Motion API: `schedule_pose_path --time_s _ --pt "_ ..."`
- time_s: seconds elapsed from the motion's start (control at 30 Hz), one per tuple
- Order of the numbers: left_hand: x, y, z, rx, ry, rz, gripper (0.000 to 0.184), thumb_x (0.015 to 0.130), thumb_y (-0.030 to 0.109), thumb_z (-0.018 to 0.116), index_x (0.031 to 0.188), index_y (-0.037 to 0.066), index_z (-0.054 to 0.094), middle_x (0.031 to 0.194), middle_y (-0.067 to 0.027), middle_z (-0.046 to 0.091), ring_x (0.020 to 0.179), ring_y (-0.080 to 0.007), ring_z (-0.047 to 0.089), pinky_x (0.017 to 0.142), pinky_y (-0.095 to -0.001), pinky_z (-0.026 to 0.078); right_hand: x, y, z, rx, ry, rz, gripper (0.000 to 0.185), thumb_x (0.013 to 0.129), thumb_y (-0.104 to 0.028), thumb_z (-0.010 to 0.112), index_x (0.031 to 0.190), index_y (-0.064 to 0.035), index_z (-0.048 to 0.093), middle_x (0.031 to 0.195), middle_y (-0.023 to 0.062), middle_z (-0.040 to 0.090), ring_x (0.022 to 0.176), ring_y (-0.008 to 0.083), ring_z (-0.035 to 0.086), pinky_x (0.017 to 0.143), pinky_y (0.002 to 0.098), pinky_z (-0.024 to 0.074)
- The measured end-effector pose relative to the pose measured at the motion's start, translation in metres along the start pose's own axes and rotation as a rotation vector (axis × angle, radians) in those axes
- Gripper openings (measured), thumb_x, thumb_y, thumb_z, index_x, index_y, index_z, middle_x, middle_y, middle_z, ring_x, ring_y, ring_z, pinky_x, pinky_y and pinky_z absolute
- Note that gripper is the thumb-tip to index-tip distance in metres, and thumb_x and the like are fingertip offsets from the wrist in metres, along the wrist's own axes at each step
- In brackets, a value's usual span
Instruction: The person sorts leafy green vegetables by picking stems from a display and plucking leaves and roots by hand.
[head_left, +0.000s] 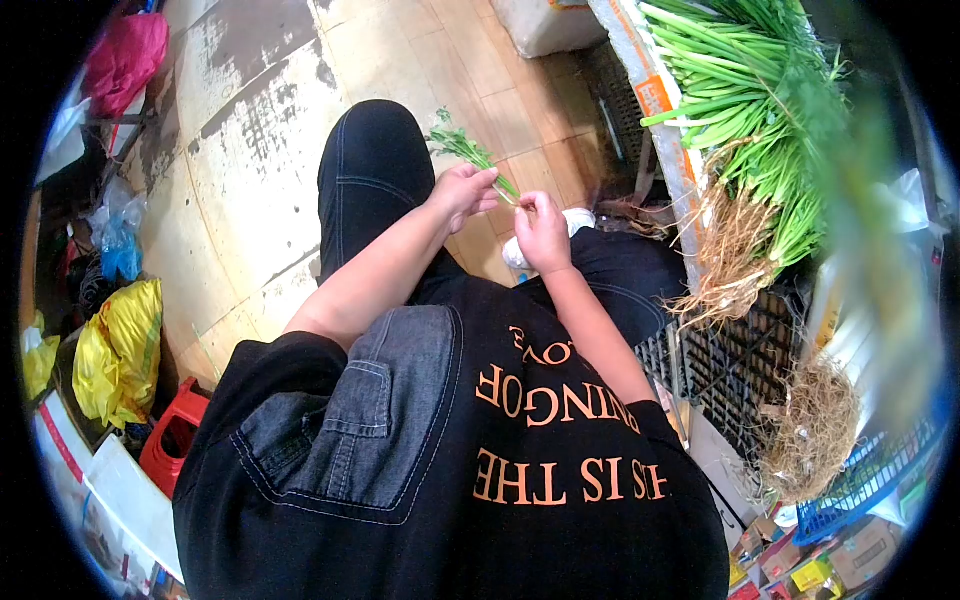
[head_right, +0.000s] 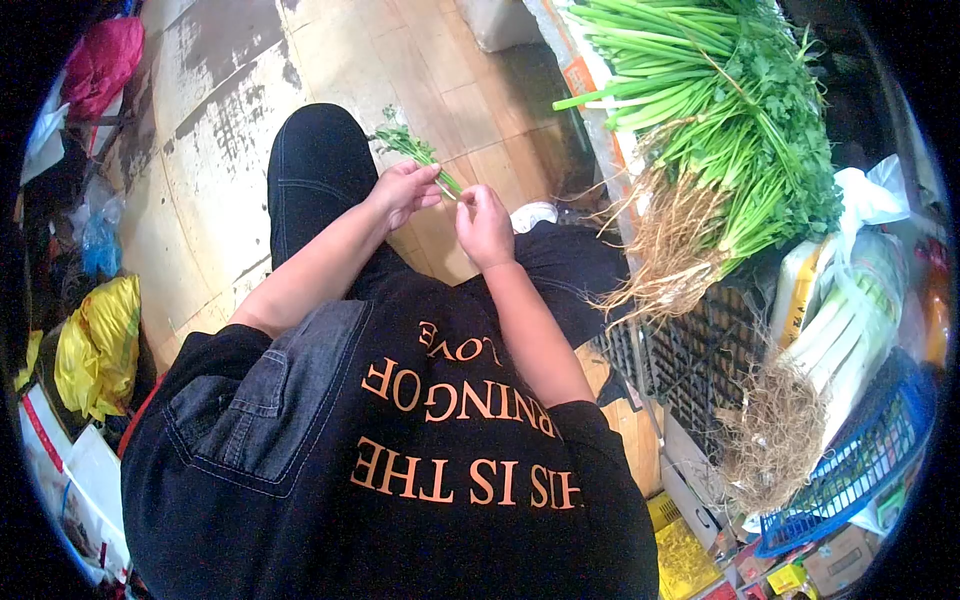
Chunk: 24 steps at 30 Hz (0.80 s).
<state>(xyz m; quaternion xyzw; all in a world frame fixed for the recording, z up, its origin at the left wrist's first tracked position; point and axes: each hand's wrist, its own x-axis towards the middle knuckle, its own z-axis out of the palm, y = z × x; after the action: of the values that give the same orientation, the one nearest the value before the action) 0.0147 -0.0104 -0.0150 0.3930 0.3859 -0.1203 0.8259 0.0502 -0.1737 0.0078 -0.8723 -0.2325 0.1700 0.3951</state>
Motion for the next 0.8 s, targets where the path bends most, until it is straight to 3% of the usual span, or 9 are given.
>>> schedule_pose_path --time_s 0.07,0.2,0.3,0.33,0.5,0.6,0.7,0.8 --pt "0.0 -0.001 0.001 -0.005 0.023 0.027 0.013 0.085 0.019 0.06 0.088 0.007 0.054 0.079 -0.0032 0.058 0.065 -0.0124 0.056 0.062 -0.0259 0.051 0.001 0.004 -0.001 0.075 0.03 0.01 0.029 0.073 -0.013 0.063 0.097 -0.0025 0.051 0.095 0.0159 0.059 0.09 0.0313 0.058 0.079 0.0388 0.046" --pt "0.001 -0.003 -0.002 0.074 -0.058 -0.013 0.013 0.086 0.02 0.059 0.089 0.009 0.056 0.083 -0.0011 0.06 0.072 -0.0101 0.058 0.066 -0.0236 0.051 0.005 0.035 0.021 0.321 0.034 0.098 0.03 0.076 -0.019 0.064 0.097 -0.0006 0.053 0.091 0.0156 0.062 0.084 0.0247 0.062 0.071 0.0357 0.0483" --pt "-0.004 -0.002 0.0 0.121 -0.089 -0.006 0.013 0.084 0.022 0.061 0.087 0.01 0.058 0.083 0.0005 0.06 0.071 -0.0091 0.057 0.066 -0.0237 0.05 0.005 0.038 0.017 0.265 -0.163 0.211 0.025 0.079 -0.021 0.063 0.092 -0.0001 0.056 0.079 0.0109 0.064 0.071 0.0187 0.062 0.062 0.0306 0.0486" --pt "-0.004 -0.003 -0.001 0.143 -0.095 0.002 0.013 0.084 0.022 0.062 0.086 0.01 0.058 0.083 0.0011 0.059 0.071 -0.0088 0.056 0.067 -0.0237 0.049 0.004 0.035 0.019 0.404 -0.171 0.279 0.019 0.08 -0.018 0.062 0.086 -0.0005 0.058 0.071 0.0066 0.064 0.061 0.0132 0.061 0.057 0.0254 0.0471" --pt "-0.009 0.0 -0.002 0.132 -0.123 0.008 0.014 0.084 0.025 0.062 0.092 0.014 0.061 0.085 0.0032 0.06 0.078 -0.0082 0.054 0.068 -0.0225 0.045 0.006 0.025 0.014 0.621 -0.222 0.339 0.017 0.081 -0.014 0.063 0.09 -0.0009 0.056 0.074 0.0048 0.063 0.062 0.0093 0.059 0.053 0.0225 0.0453" --pt "-0.02 0.004 0.003 0.196 -0.108 0.012 0.022 0.086 0.022 0.058 0.104 0.008 0.058 0.094 -0.0041 0.06 0.086 -0.0135 0.057 0.075 -0.0279 0.048 0.006 0.019 0.008 0.684 -0.279 0.46 0.013 0.082 -0.01 0.061 0.091 -0.002 0.056 0.076 0.0049 0.063 0.063 0.011 0.06 0.056 0.0223 0.0464" --pt "-0.01 0.003 0.0 0.238 -0.186 0.086 0.03 0.088 0.02 0.054 0.113 0.002 0.053 0.102 -0.0111 0.059 0.091 -0.0189 0.058 0.082 -0.0333 0.049 0.007 0.012 0.001 0.69 -0.313 0.347 0.011 0.082 -0.018 0.061 0.086 -0.0071 0.061 0.07 -0.0014 0.061 0.053 0.0056 0.054 0.047 0.0195 0.0415" --pt "-0.028 0.018 0.017 0.29 -0.139 0.094 0.026 0.09 0.019 0.05 0.111 0.002 0.052 0.103 -0.0105 0.059 0.091 -0.0209 0.059 0.08 -0.0342 0.05 0.009 0.012 0.002 0.715 -0.317 0.31 0.013 0.083 -0.021 0.061 0.08 -0.0083 0.062 0.066 -0.0037 0.058 0.053 0.0046 0.05 0.048 0.0196 0.0398"
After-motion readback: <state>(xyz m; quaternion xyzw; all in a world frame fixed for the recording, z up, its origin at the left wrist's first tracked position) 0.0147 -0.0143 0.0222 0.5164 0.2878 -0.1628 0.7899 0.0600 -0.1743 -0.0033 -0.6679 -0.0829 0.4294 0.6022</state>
